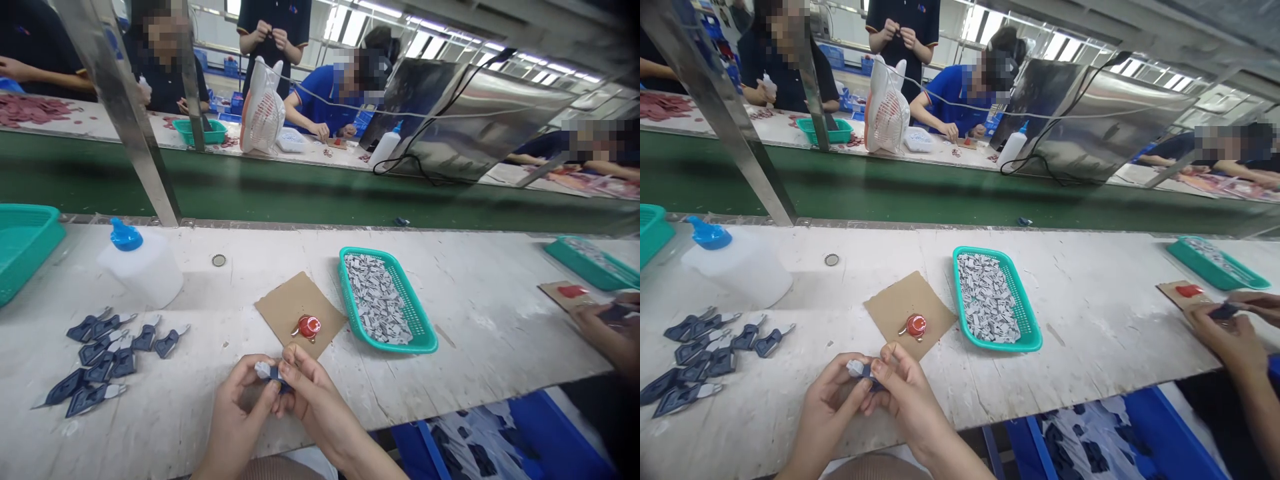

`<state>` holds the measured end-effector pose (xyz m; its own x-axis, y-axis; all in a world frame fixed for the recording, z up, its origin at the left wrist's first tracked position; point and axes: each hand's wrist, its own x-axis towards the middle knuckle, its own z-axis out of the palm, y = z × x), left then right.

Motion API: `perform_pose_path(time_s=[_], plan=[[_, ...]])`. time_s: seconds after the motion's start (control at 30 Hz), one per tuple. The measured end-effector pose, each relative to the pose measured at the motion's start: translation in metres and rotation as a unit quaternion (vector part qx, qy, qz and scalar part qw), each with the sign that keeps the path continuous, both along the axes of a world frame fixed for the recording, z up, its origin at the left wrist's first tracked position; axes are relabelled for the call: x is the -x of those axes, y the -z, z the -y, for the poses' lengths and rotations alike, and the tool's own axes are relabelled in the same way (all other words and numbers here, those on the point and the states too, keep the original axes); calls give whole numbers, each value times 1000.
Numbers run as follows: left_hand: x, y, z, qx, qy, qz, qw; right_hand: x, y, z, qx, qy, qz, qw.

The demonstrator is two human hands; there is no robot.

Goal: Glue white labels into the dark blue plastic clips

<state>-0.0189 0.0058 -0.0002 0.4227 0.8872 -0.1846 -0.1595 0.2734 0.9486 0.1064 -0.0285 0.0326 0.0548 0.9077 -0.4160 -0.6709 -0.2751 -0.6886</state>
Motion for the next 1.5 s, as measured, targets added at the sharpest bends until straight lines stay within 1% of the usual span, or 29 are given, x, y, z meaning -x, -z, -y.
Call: perform_pose_path(time_s=[0.1, 0.17, 0.23, 0.3, 0.33, 0.37, 0.4, 0.43, 0.47, 0.5, 0.53, 0.57, 0.6, 0.63, 0.7, 0.77, 0.83, 0.9, 1.0, 1.1, 1.2, 1.27, 1.37, 1.43, 1.5], plan=[[-2, -6, 3, 16, -8, 32, 999, 2, 0, 3, 11, 9, -13, 1000], [-4, -10, 6, 45, -15, 36, 998, 5, 2, 6, 9, 14, -2, 1000], [-6, -14, 7, 79, -25, 18, 996, 8, 3, 9, 4, 15, 11, 1000], [-8, -18, 7, 91, -45, -12, 995, 5, 0, 13, -1, -7, 22, 1000], [-9, -21, 6, 83, -56, -19, 995, 1, -3, 15, -6, -29, 43, 999], [-9, -23, 5, 71, -69, -18, 995, -6, -9, 17, -13, -51, 87, 995], [-8, -26, 2, 64, -85, -9, 994, -17, -15, 19, -21, -67, 154, 986], [-7, -27, -1, 67, -101, 6, 993, -31, -22, 21, -26, -70, 245, 967], [-6, -28, -5, 79, -115, 23, 990, -47, -30, 21, -28, -55, 351, 934], [-4, -29, -10, 98, -123, 40, 987, -66, -36, 22, -24, -26, 455, 890], [-1, -28, -16, 118, -121, 52, 984, -86, -41, 22, -12, -1, 548, 837], [2, -27, -21, 135, -111, 59, 983, -106, -45, 21, 12, 23, 636, 772], [5, -25, -26, 143, -99, 58, 983, -126, -46, 19, 47, 24, 709, 703], [9, -22, -32, 142, -89, 48, 985, -144, -46, 17, 66, 23, 731, 679], [17, -14, -40, 118, -85, 10, 989, -171, -41, 13, 86, 2, 756, 649], [25, -7, -45, 79, -97, -42, 991, -186, -34, 9, 90, -23, 767, 635], [35, -2, -49, 30, -114, -89, 989, -191, -28, 7, 89, -44, 778, 620], [44, 1, -53, -20, -120, -147, 982, -190, -24, 7, 81, -60, 786, 610], [59, 2, -58, -75, -121, -263, 954, -189, -22, 7, 57, -86, 785, 611], [75, 1, -65, -141, -126, -379, 906, -191, -20, 7, 41, -96, 778, 620], [90, 5, -72, -223, -81, -466, 852, -194, -19, 5, 37, -87, 772, 629], [95, 7, -76, -266, -55, -486, 830, -194, -18, 5, 36, -77, 767, 636], [93, 3, -75, -299, -50, -498, 812, -193, -19, 7, 33, -64, 754, 653], [86, -3, -70, -317, -79, -507, 797, -192, -21, 8, 30, -52, 744, 666], [76, -11, -63, -352, -136, -514, 770, -190, -24, 10, 21, -34, 733, 679]])
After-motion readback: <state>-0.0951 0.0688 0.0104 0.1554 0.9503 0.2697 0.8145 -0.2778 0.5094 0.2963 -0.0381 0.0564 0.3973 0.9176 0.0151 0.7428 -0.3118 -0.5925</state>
